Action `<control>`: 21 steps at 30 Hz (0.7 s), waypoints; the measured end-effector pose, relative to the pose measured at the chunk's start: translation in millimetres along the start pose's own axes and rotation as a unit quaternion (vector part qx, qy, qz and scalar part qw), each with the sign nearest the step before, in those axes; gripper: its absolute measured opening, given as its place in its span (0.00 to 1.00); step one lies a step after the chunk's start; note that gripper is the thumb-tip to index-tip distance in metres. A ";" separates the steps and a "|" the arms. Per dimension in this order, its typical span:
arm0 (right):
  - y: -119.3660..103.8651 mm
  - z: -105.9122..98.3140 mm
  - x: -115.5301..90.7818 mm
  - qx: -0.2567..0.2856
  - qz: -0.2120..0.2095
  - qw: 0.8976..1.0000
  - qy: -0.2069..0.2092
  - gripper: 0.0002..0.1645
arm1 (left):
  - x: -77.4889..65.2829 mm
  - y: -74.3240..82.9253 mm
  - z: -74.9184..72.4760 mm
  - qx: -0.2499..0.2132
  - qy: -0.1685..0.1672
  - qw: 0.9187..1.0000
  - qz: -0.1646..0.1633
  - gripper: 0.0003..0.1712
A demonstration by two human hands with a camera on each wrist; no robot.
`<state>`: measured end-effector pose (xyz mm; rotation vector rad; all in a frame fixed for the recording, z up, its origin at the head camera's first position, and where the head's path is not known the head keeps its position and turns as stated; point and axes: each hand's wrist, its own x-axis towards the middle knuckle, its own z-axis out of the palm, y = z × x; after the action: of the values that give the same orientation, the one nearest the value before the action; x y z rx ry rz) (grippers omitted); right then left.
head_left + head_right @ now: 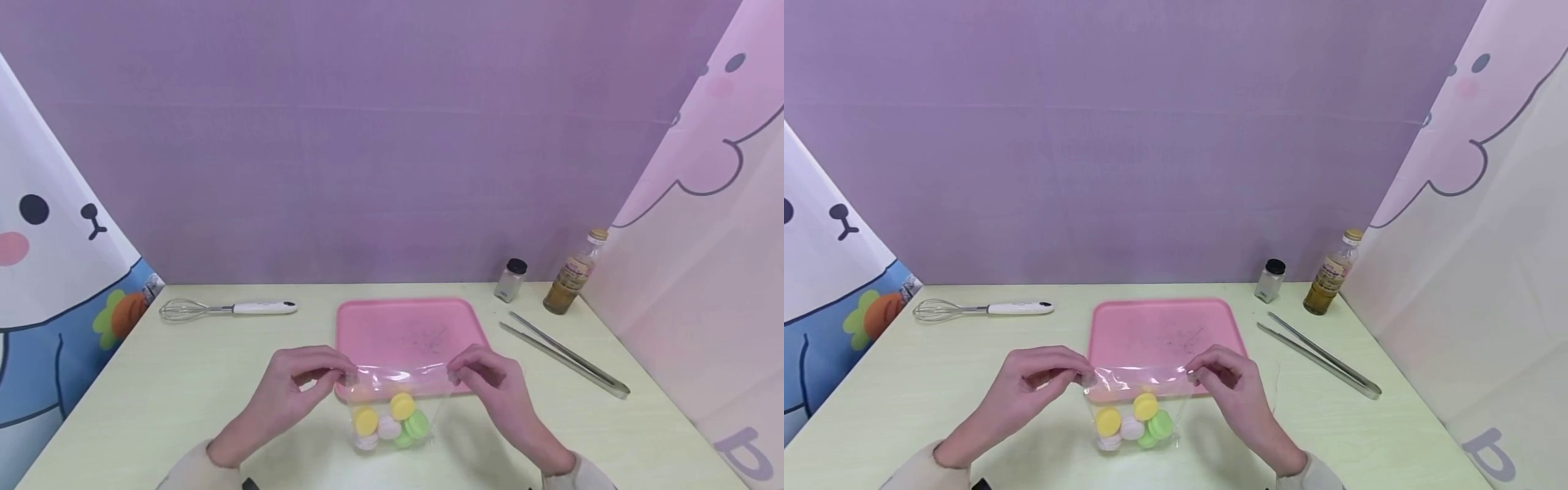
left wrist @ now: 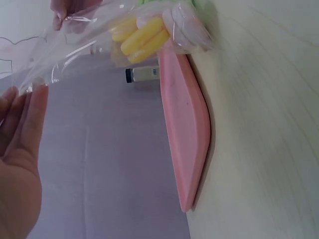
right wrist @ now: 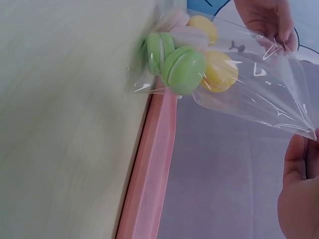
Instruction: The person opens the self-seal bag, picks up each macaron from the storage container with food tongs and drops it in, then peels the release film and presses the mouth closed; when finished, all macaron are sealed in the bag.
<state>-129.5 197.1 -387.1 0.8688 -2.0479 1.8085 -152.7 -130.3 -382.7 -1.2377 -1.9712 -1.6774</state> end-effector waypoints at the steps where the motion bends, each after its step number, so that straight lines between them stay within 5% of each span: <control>1: -0.2 -0.4 -0.1 -0.008 -0.007 1.000 -0.003 0.13 | 0.5 1.3 1.6 0.000 0.007 1.000 -0.001 0.16; 8: -2.7 1.6 -1.3 -0.017 0.016 0.999 0.022 0.07 | 5.0 8.2 12.7 0.031 0.060 0.997 -0.021 0.10; 13: -2.8 3.6 -1.9 -0.016 0.047 0.998 0.041 0.06 | 4.7 8.7 12.7 0.054 0.065 0.995 -0.045 0.09; 21: 0.9 2.5 -1.7 -0.025 -0.025 0.998 0.043 0.12 | 7.2 11.2 12.7 0.088 0.068 0.994 -0.011 0.12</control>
<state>-128.2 195.2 -389.3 0.8076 -1.9911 1.7305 -144.8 -116.1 -374.0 -1.0167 -2.0074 -1.5177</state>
